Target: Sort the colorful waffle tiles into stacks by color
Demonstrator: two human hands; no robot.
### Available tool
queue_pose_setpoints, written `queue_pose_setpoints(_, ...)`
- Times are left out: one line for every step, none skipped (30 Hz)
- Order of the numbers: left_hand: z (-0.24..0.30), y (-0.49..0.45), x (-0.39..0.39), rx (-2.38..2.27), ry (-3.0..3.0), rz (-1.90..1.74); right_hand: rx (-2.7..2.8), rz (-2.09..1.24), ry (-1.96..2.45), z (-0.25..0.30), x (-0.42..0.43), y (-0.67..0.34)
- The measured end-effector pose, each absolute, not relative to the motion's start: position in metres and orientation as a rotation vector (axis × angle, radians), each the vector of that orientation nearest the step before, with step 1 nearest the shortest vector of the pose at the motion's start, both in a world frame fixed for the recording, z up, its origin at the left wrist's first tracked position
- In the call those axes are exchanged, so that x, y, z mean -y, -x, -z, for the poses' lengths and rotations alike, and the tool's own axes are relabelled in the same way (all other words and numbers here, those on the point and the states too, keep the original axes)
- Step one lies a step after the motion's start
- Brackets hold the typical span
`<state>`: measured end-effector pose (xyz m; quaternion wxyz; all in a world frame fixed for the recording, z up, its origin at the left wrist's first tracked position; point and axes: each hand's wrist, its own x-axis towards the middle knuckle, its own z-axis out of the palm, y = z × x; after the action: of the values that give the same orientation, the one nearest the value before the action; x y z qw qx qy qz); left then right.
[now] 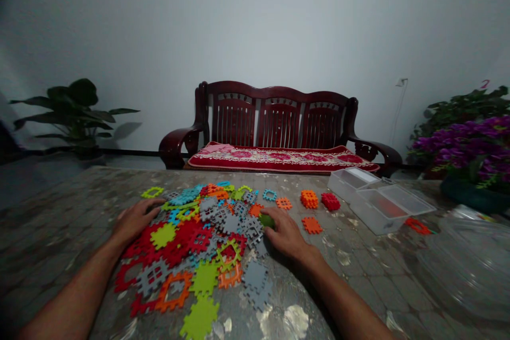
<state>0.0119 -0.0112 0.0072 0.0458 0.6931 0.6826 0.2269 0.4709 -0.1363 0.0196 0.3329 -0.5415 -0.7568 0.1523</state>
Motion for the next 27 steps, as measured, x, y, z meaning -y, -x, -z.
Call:
queue_pose_setpoints(-0.007,-0.012,0.011,-2.085,-2.114,-0.692,2.037,-0.419,1.392,-0.021,0.135,-0.468)
queue_pose_setpoints(-0.007,-0.012,0.011,-2.084,-2.115,-0.694,2.09,-0.437,1.381,-0.022,0.134,-0.465)
queue_pose_setpoints(-0.008,-0.012,0.011,-2.083,-2.116,-0.696,2.136,-0.451,1.38,-0.024,0.132,-0.464)
queue_pose_setpoints(-0.008,-0.012,0.011,-2.079,-2.117,-0.698,2.174,-0.463,1.385,-0.026,0.131,-0.462)
queue_pose_setpoints(-0.008,-0.012,0.011,-2.076,-2.117,-0.699,2.205,-0.472,1.393,-0.028,0.13,-0.461)
queue_pose_setpoints(-0.008,-0.012,0.011,-2.076,-2.114,-0.698,2.234,-0.478,1.399,-0.03,0.13,-0.46)
queue_pose_setpoints(-0.008,-0.011,0.011,-2.079,-2.111,-0.696,2.259,-0.482,1.4,-0.032,0.13,-0.458)
queue_pose_setpoints(-0.008,-0.011,0.01,-2.084,-2.105,-0.691,2.281,-0.483,1.399,-0.033,0.13,-0.457)
queue_pose_setpoints(-0.008,-0.01,0.01,-2.087,-2.101,-0.685,2.297,-0.483,1.395,-0.033,0.131,-0.455)
queue_pose_setpoints(-0.008,-0.01,0.009,-2.084,-2.101,-0.679,2.306,-0.478,1.389,-0.033,0.132,-0.453)
queue_pose_setpoints(-0.007,-0.009,0.009,-2.078,-2.104,-0.677,2.307,-0.47,1.378,-0.032,0.133,-0.452)
queue_pose_setpoints(-0.007,-0.009,0.009,-2.071,-2.107,-0.677,2.3,-0.464,1.363,-0.03,0.133,-0.451)
queue_pose_setpoints(-0.006,-0.008,0.008,-2.064,-2.111,-0.683,2.285,-0.46,1.342,-0.028,0.133,-0.451)
queue_pose_setpoints(-0.006,-0.008,0.008,-2.062,-2.112,-0.691,2.262,-0.457,1.32,-0.025,0.133,-0.451)
queue_pose_setpoints(-0.005,-0.008,0.008,-2.063,-2.112,-0.701,2.228,-0.453,1.304,-0.022,0.132,-0.453)
queue_pose_setpoints(-0.005,-0.008,0.008,-2.065,-2.11,-0.712,2.183,-0.44,1.304,-0.018,0.13,-0.456)
queue_pose_setpoints(-0.005,-0.008,0.008,-2.071,-2.106,-0.72,2.13,-0.412,1.327,-0.014,0.128,-0.459)
queue_pose_setpoints(-0.005,-0.008,0.008,-2.076,-2.102,-0.724,2.069,-0.366,1.374,-0.01,0.125,-0.464)
queue_pose_setpoints(-0.006,-0.009,0.009,-2.081,-2.1,-0.722,2.004,-0.306,1.439,-0.006,0.122,-0.469)
queue_pose_setpoints(-0.007,-0.009,0.009,-2.084,-2.099,-0.714,1.94,-0.241,1.513,-0.002,0.119,-0.475)
queue_pose_setpoints(-0.008,-0.01,0.009,-2.087,-2.098,-0.704,1.885,-0.181,1.585,0.002,0.115,-0.48)
queue_pose_setpoints(-0.008,-0.01,0.01,-2.091,-2.095,-0.694,1.847,-0.135,1.644,0.006,0.112,-0.486)
queue_pose_setpoints(-0.009,-0.011,0.01,-2.092,-2.094,-0.687,1.831,-0.108,1.688,0.009,0.11,-0.49)
queue_pose_setpoints(-0.01,-0.012,0.011,-2.091,-2.093,-0.684,1.835,-0.099,1.721,0.013,0.107,-0.493)
queue_pose_setpoints(-0.011,-0.012,0.011,-2.089,-2.091,-0.684,1.853,-0.103,1.743,0.016,0.106,-0.495)
queue_pose_setpoints(-0.011,-0.012,0.012,-2.087,-2.091,-0.687,1.879,-0.112,1.755,0.019,0.105,-0.496)
queue_pose_setpoints(-0.011,-0.012,0.012,-2.084,-2.093,-0.689,1.907,-0.123,1.754,0.021,0.105,-0.495)
